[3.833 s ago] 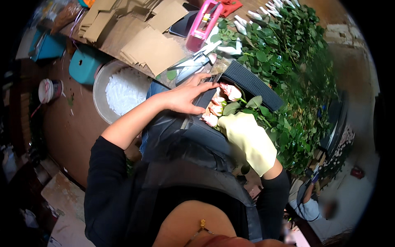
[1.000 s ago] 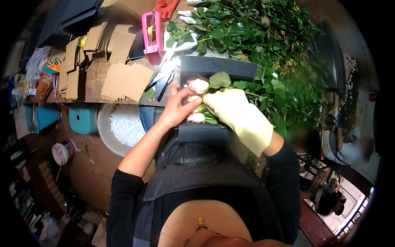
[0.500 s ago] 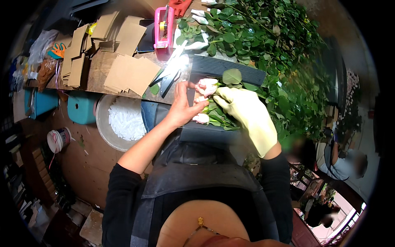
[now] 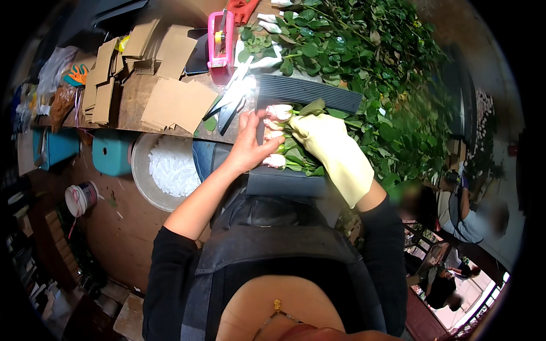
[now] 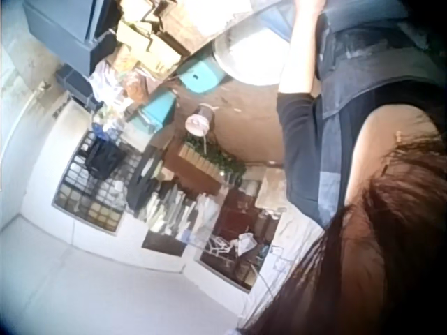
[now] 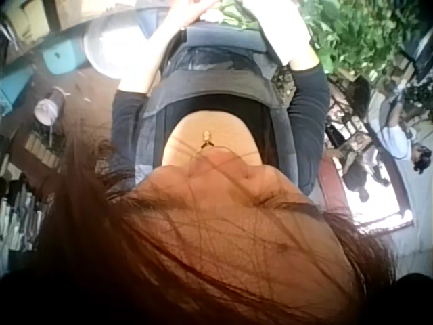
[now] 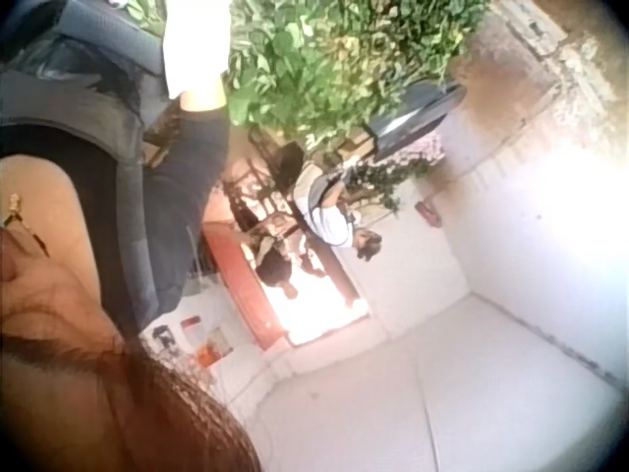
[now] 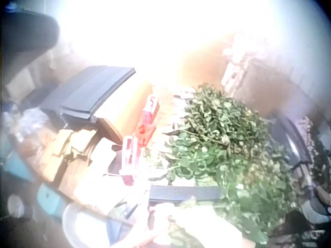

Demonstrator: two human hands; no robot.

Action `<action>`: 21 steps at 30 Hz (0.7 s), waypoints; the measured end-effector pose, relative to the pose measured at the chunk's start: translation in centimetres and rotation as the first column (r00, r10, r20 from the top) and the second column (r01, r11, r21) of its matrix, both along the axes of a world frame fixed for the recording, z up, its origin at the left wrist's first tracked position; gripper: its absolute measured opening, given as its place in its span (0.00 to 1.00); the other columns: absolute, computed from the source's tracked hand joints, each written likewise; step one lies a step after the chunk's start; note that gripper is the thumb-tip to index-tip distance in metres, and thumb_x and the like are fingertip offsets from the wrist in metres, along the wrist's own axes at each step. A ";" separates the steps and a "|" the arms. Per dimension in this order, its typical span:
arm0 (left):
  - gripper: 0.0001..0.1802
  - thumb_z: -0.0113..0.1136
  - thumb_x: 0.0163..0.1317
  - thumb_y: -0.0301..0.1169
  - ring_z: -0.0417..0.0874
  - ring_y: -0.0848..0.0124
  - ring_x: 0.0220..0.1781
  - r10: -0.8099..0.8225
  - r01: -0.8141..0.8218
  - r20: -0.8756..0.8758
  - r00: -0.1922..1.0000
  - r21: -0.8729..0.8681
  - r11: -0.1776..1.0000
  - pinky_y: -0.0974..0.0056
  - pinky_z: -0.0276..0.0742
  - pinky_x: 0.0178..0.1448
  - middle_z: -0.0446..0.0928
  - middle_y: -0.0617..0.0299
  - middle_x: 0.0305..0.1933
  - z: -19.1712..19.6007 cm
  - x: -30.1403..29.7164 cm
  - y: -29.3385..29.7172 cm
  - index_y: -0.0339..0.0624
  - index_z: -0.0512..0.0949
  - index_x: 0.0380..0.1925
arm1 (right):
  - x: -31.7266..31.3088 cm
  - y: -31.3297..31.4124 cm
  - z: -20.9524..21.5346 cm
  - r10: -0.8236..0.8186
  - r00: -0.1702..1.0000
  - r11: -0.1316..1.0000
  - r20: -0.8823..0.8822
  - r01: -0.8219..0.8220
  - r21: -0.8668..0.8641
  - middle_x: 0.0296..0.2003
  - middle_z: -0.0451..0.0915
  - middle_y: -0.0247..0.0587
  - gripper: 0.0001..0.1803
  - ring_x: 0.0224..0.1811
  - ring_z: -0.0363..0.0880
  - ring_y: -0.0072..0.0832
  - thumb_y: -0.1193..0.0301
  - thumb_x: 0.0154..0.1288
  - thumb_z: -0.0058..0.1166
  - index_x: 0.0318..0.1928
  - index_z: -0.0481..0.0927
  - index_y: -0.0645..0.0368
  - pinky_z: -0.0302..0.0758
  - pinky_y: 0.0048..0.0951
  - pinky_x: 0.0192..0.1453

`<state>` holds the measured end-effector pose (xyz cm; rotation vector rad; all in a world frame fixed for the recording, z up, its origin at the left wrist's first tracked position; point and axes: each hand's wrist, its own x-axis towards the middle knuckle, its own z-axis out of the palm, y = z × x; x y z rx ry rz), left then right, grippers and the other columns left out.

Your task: The person packages roses by placing individual stems into a protective black sleeve, arranging them carefully, and then closing the sleeve.

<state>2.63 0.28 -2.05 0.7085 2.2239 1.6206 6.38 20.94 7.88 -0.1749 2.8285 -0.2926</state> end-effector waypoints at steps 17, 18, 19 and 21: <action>0.22 0.80 0.52 0.38 0.75 0.55 0.62 0.149 -0.150 0.069 0.986 0.003 0.989 0.57 0.70 0.67 0.72 0.50 0.56 -0.1 -0.5 0.5 0.42 0.86 0.45 | 2.6 -1.9 2.5 -0.251 0.908 0.944 -0.335 0.153 -0.294 0.52 0.84 0.43 0.22 0.56 0.82 0.40 0.81 0.70 0.56 0.63 0.80 0.55 0.79 0.35 0.62; 0.20 0.80 0.53 0.35 0.76 0.59 0.60 0.163 -0.163 0.036 0.986 0.009 0.987 0.59 0.71 0.66 0.73 0.54 0.55 0.2 -0.5 0.7 0.42 0.86 0.44 | 2.5 -1.8 2.4 -0.203 0.917 0.956 -0.343 0.109 -0.274 0.51 0.83 0.45 0.22 0.54 0.83 0.42 0.80 0.69 0.54 0.63 0.79 0.55 0.80 0.38 0.59; 0.18 0.79 0.53 0.32 0.77 0.63 0.58 0.175 -0.175 0.003 0.985 0.015 0.984 0.61 0.71 0.65 0.75 0.57 0.53 0.3 -0.4 0.8 0.42 0.85 0.43 | 2.3 -1.7 2.2 -0.154 0.924 0.965 -0.349 0.065 -0.254 0.49 0.83 0.46 0.23 0.51 0.83 0.44 0.79 0.68 0.52 0.63 0.78 0.56 0.81 0.41 0.55; 0.18 0.79 0.53 0.33 0.77 0.62 0.58 0.171 -0.171 -0.010 0.985 0.004 0.985 0.60 0.71 0.65 0.75 0.56 0.54 0.2 -0.3 0.7 0.42 0.85 0.43 | 1.2 -1.6 0.9 -0.054 0.906 0.970 -0.419 -0.051 -0.236 0.44 0.82 0.49 0.25 0.44 0.84 0.47 0.79 0.63 0.51 0.61 0.77 0.61 0.82 0.44 0.47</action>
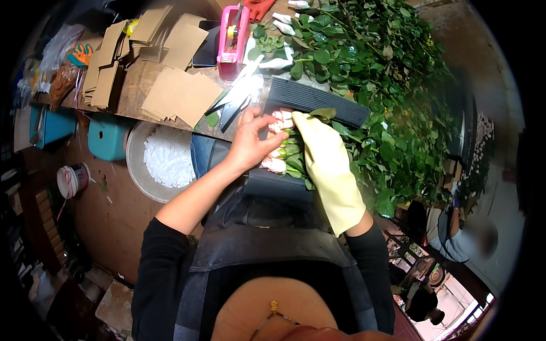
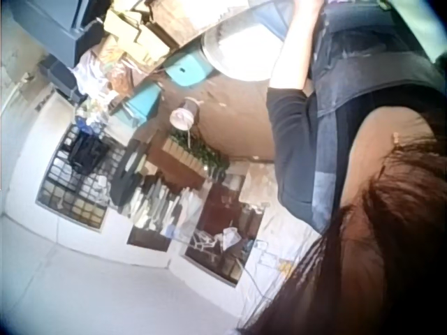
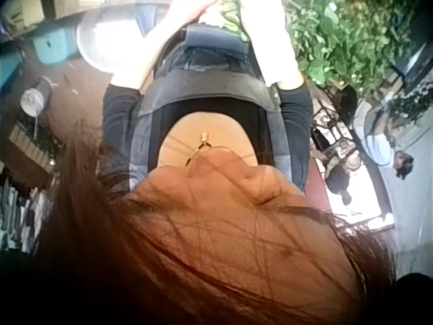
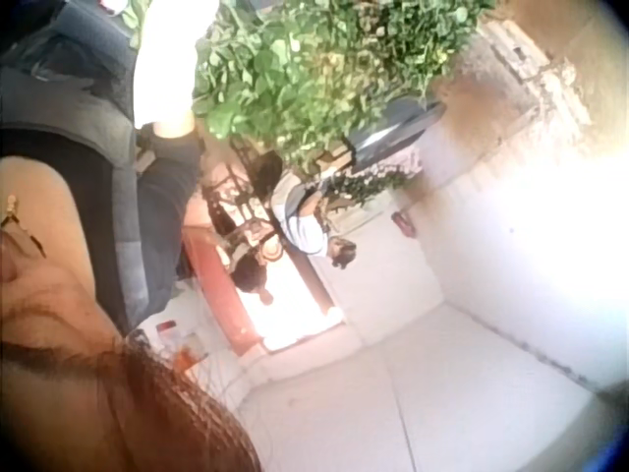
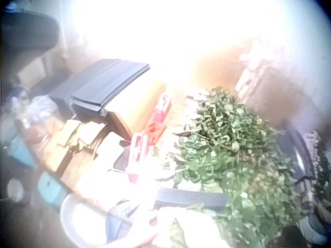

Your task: The person packages roses by placing individual stems into a protective black sleeve, arranging them carefully, and then closing the sleeve.

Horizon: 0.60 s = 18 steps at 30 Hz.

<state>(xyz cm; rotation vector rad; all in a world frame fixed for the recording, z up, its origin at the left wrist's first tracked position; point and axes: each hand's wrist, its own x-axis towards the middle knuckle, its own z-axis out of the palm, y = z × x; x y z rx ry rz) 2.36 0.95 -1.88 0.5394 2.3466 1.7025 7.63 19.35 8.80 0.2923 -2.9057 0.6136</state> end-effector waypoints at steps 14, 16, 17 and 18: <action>0.24 0.75 0.56 0.43 0.70 0.47 0.65 -0.003 0.005 0.018 1.000 -0.093 0.996 0.53 0.66 0.71 0.70 0.45 0.60 1.1 0.1 0.3 0.41 0.84 0.48 | -1.0 -0.7 1.5 0.051 0.991 0.998 0.121 -0.055 0.030 0.54 0.82 0.58 0.24 0.51 0.85 0.52 0.82 0.66 0.54 0.63 0.77 0.65 0.81 0.42 0.58; 0.26 0.74 0.57 0.46 0.69 0.44 0.67 -0.013 0.017 0.043 0.999 -0.083 0.996 0.50 0.67 0.72 0.69 0.40 0.64 1.2 0.1 0.7 0.41 0.84 0.50 | -0.3 -1.4 0.0 0.017 0.998 0.966 0.068 -0.034 0.257 0.56 0.82 0.57 0.27 0.53 0.85 0.50 0.83 0.63 0.54 0.64 0.76 0.66 0.81 0.42 0.59; 0.28 0.74 0.57 0.48 0.69 0.42 0.68 -0.016 0.020 0.053 0.998 -0.081 0.997 0.49 0.67 0.72 0.69 0.38 0.66 1.3 0.1 0.7 0.40 0.84 0.50 | 0.0 -1.4 0.0 0.003 0.997 0.967 0.082 -0.024 0.255 0.58 0.82 0.54 0.26 0.56 0.84 0.48 0.82 0.66 0.54 0.65 0.77 0.63 0.81 0.40 0.62; 0.28 0.71 0.60 0.49 0.71 0.44 0.68 -0.018 0.022 0.027 0.999 -0.137 0.990 0.49 0.68 0.72 0.71 0.41 0.64 1.6 0.2 0.0 0.41 0.82 0.53 | 0.0 -1.6 0.7 0.038 0.997 0.991 0.071 -0.047 0.126 0.59 0.82 0.54 0.24 0.58 0.83 0.47 0.81 0.68 0.54 0.65 0.77 0.63 0.80 0.39 0.64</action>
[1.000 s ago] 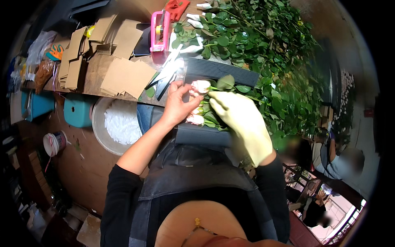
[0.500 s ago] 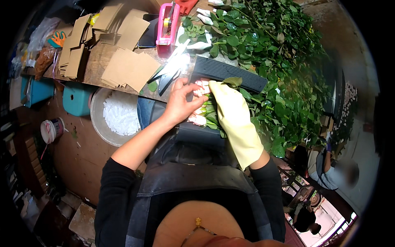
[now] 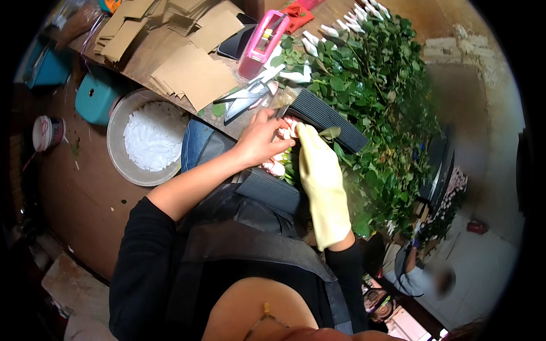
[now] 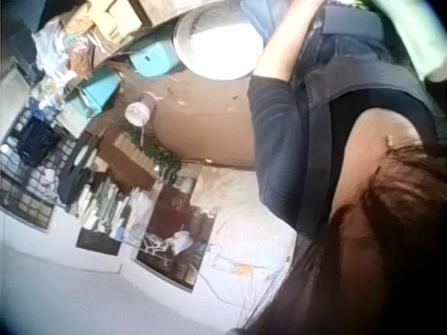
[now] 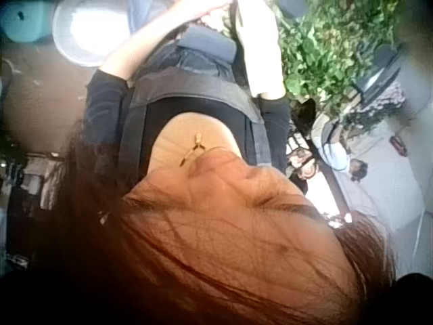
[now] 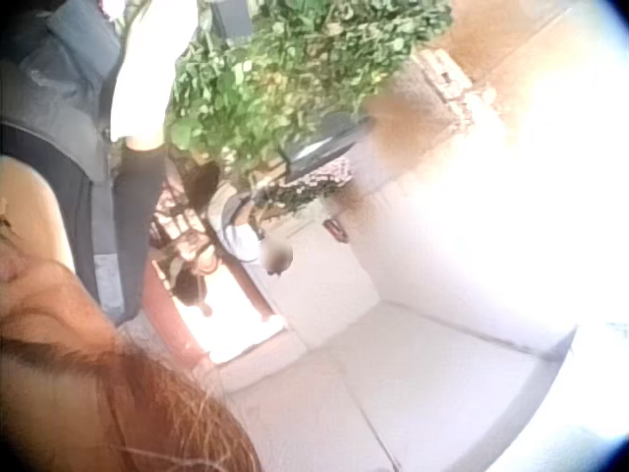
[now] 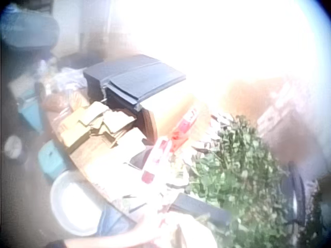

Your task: The person packages roses by placing individual stems into a protective black sleeve, arranging them carefully, and then closing the sleeve.

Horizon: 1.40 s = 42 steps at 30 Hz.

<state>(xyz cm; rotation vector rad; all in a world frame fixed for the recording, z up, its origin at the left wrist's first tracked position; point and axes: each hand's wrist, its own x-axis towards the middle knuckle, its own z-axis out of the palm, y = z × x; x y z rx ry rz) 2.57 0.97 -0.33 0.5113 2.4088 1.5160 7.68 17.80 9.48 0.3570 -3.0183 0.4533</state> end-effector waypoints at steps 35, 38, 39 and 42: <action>0.08 0.61 0.74 0.30 0.83 0.75 0.37 -0.197 0.139 0.136 0.971 0.350 0.926 0.65 0.78 0.42 0.84 0.59 0.35 8.7 2.4 -5.6 0.35 0.80 0.40 | 3.3 -2.5 5.5 -0.275 0.685 0.244 0.675 0.729 -0.640 0.34 0.84 0.42 0.16 0.20 0.78 0.24 0.63 0.76 0.56 0.53 0.76 0.64 0.72 0.21 0.24; 0.07 0.59 0.74 0.30 0.82 0.74 0.36 0.005 -0.018 0.037 0.999 0.364 0.931 0.65 0.77 0.41 0.81 0.60 0.35 6.6 0.7 -5.6 0.36 0.80 0.41 | 2.2 1.2 5.1 -0.223 0.593 0.277 0.774 0.799 -0.533 0.32 0.84 0.39 0.15 0.19 0.77 0.21 0.63 0.75 0.58 0.50 0.79 0.64 0.70 0.19 0.21; 0.07 0.59 0.74 0.30 0.81 0.75 0.36 0.103 -0.112 0.043 0.994 0.356 0.928 0.66 0.76 0.40 0.81 0.61 0.35 6.0 -0.1 -5.9 0.37 0.80 0.41 | 2.1 2.7 4.1 -0.134 0.578 0.278 0.805 0.801 -0.530 0.31 0.84 0.38 0.15 0.18 0.77 0.20 0.63 0.75 0.58 0.48 0.79 0.63 0.69 0.19 0.20; 0.05 0.60 0.72 0.29 0.82 0.71 0.35 0.144 -0.141 0.004 0.990 0.231 0.963 0.64 0.77 0.41 0.79 0.58 0.37 6.4 -1.4 -6.6 0.40 0.80 0.42 | 0.8 3.2 2.0 -0.142 0.503 0.331 0.853 0.836 -0.438 0.29 0.81 0.36 0.15 0.19 0.80 0.21 0.62 0.74 0.59 0.45 0.79 0.63 0.71 0.18 0.22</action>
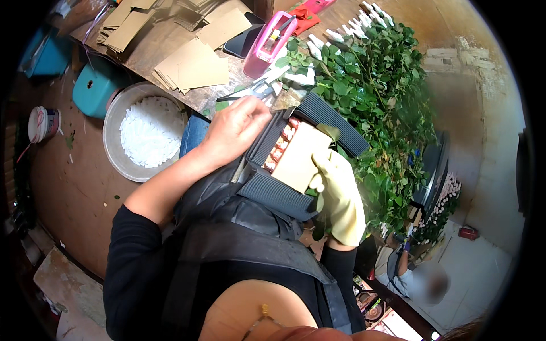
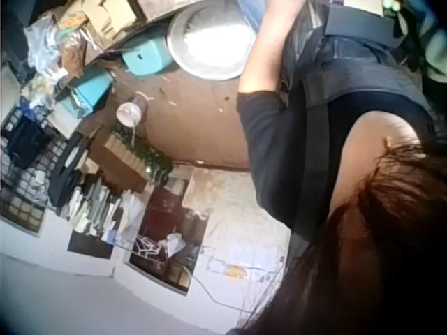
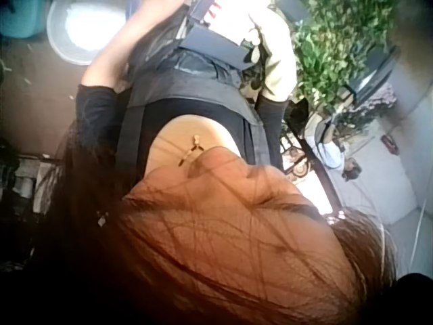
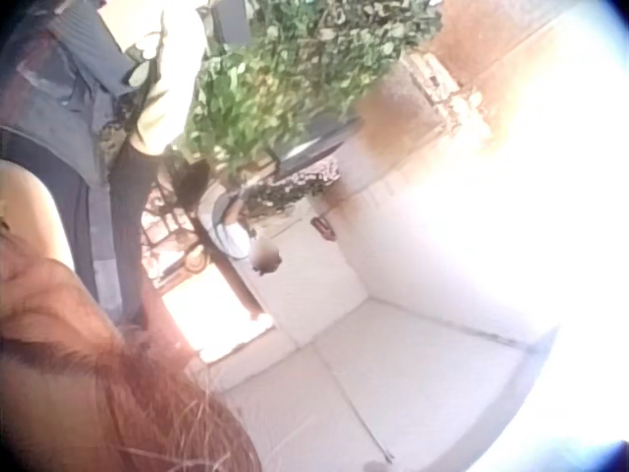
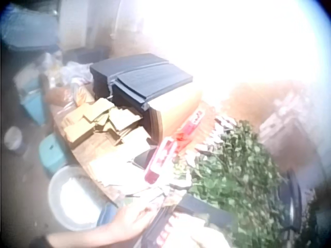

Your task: The person packages roses by placing individual stems into a protective black sleeve, arranging them carefully, and then closing the sleeve.

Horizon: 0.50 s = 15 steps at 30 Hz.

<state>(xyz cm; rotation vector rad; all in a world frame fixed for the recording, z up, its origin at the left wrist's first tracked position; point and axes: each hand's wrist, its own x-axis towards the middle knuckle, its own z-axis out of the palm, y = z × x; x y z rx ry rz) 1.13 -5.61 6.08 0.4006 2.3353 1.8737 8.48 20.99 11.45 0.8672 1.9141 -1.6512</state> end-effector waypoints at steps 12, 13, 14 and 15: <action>0.61 0.86 0.37 0.46 0.85 0.45 0.51 -0.804 0.613 0.077 0.589 -0.692 0.382 0.51 0.85 0.53 0.75 0.39 0.54 1.9 -1.8 8.5 0.28 0.61 0.68 | 1.9 -1.2 -0.1 0.445 0.873 0.726 -0.201 -0.220 0.652 0.25 0.84 0.33 0.13 0.21 0.80 0.20 0.60 0.73 0.60 0.39 0.82 0.57 0.76 0.25 0.29; 0.64 0.87 0.36 0.48 0.85 0.44 0.52 -0.798 0.617 0.134 0.588 -0.712 0.335 0.51 0.85 0.53 0.75 0.39 0.55 1.8 -1.9 8.6 0.28 0.60 0.68 | 2.9 -1.8 1.7 0.410 0.894 0.774 -0.181 -0.236 0.588 0.24 0.84 0.33 0.14 0.21 0.80 0.19 0.59 0.73 0.61 0.37 0.83 0.57 0.76 0.24 0.29; 0.58 0.87 0.36 0.49 0.86 0.49 0.50 -0.793 0.575 0.096 0.602 -0.741 0.347 0.55 0.83 0.54 0.80 0.41 0.50 1.7 -1.8 8.4 0.31 0.62 0.61 | 3.9 -2.3 3.7 0.374 0.915 0.814 -0.151 -0.246 0.525 0.23 0.84 0.34 0.15 0.21 0.79 0.19 0.59 0.73 0.61 0.35 0.84 0.57 0.75 0.24 0.29; 0.57 0.87 0.36 0.49 0.86 0.49 0.51 -0.773 0.588 0.161 0.613 -0.747 0.310 0.54 0.83 0.54 0.80 0.41 0.52 2.3 -2.0 8.6 0.32 0.63 0.59 | 4.8 -3.2 6.1 0.158 0.982 0.964 0.101 -0.175 0.198 0.21 0.83 0.34 0.16 0.20 0.79 0.19 0.58 0.73 0.61 0.32 0.85 0.56 0.75 0.24 0.28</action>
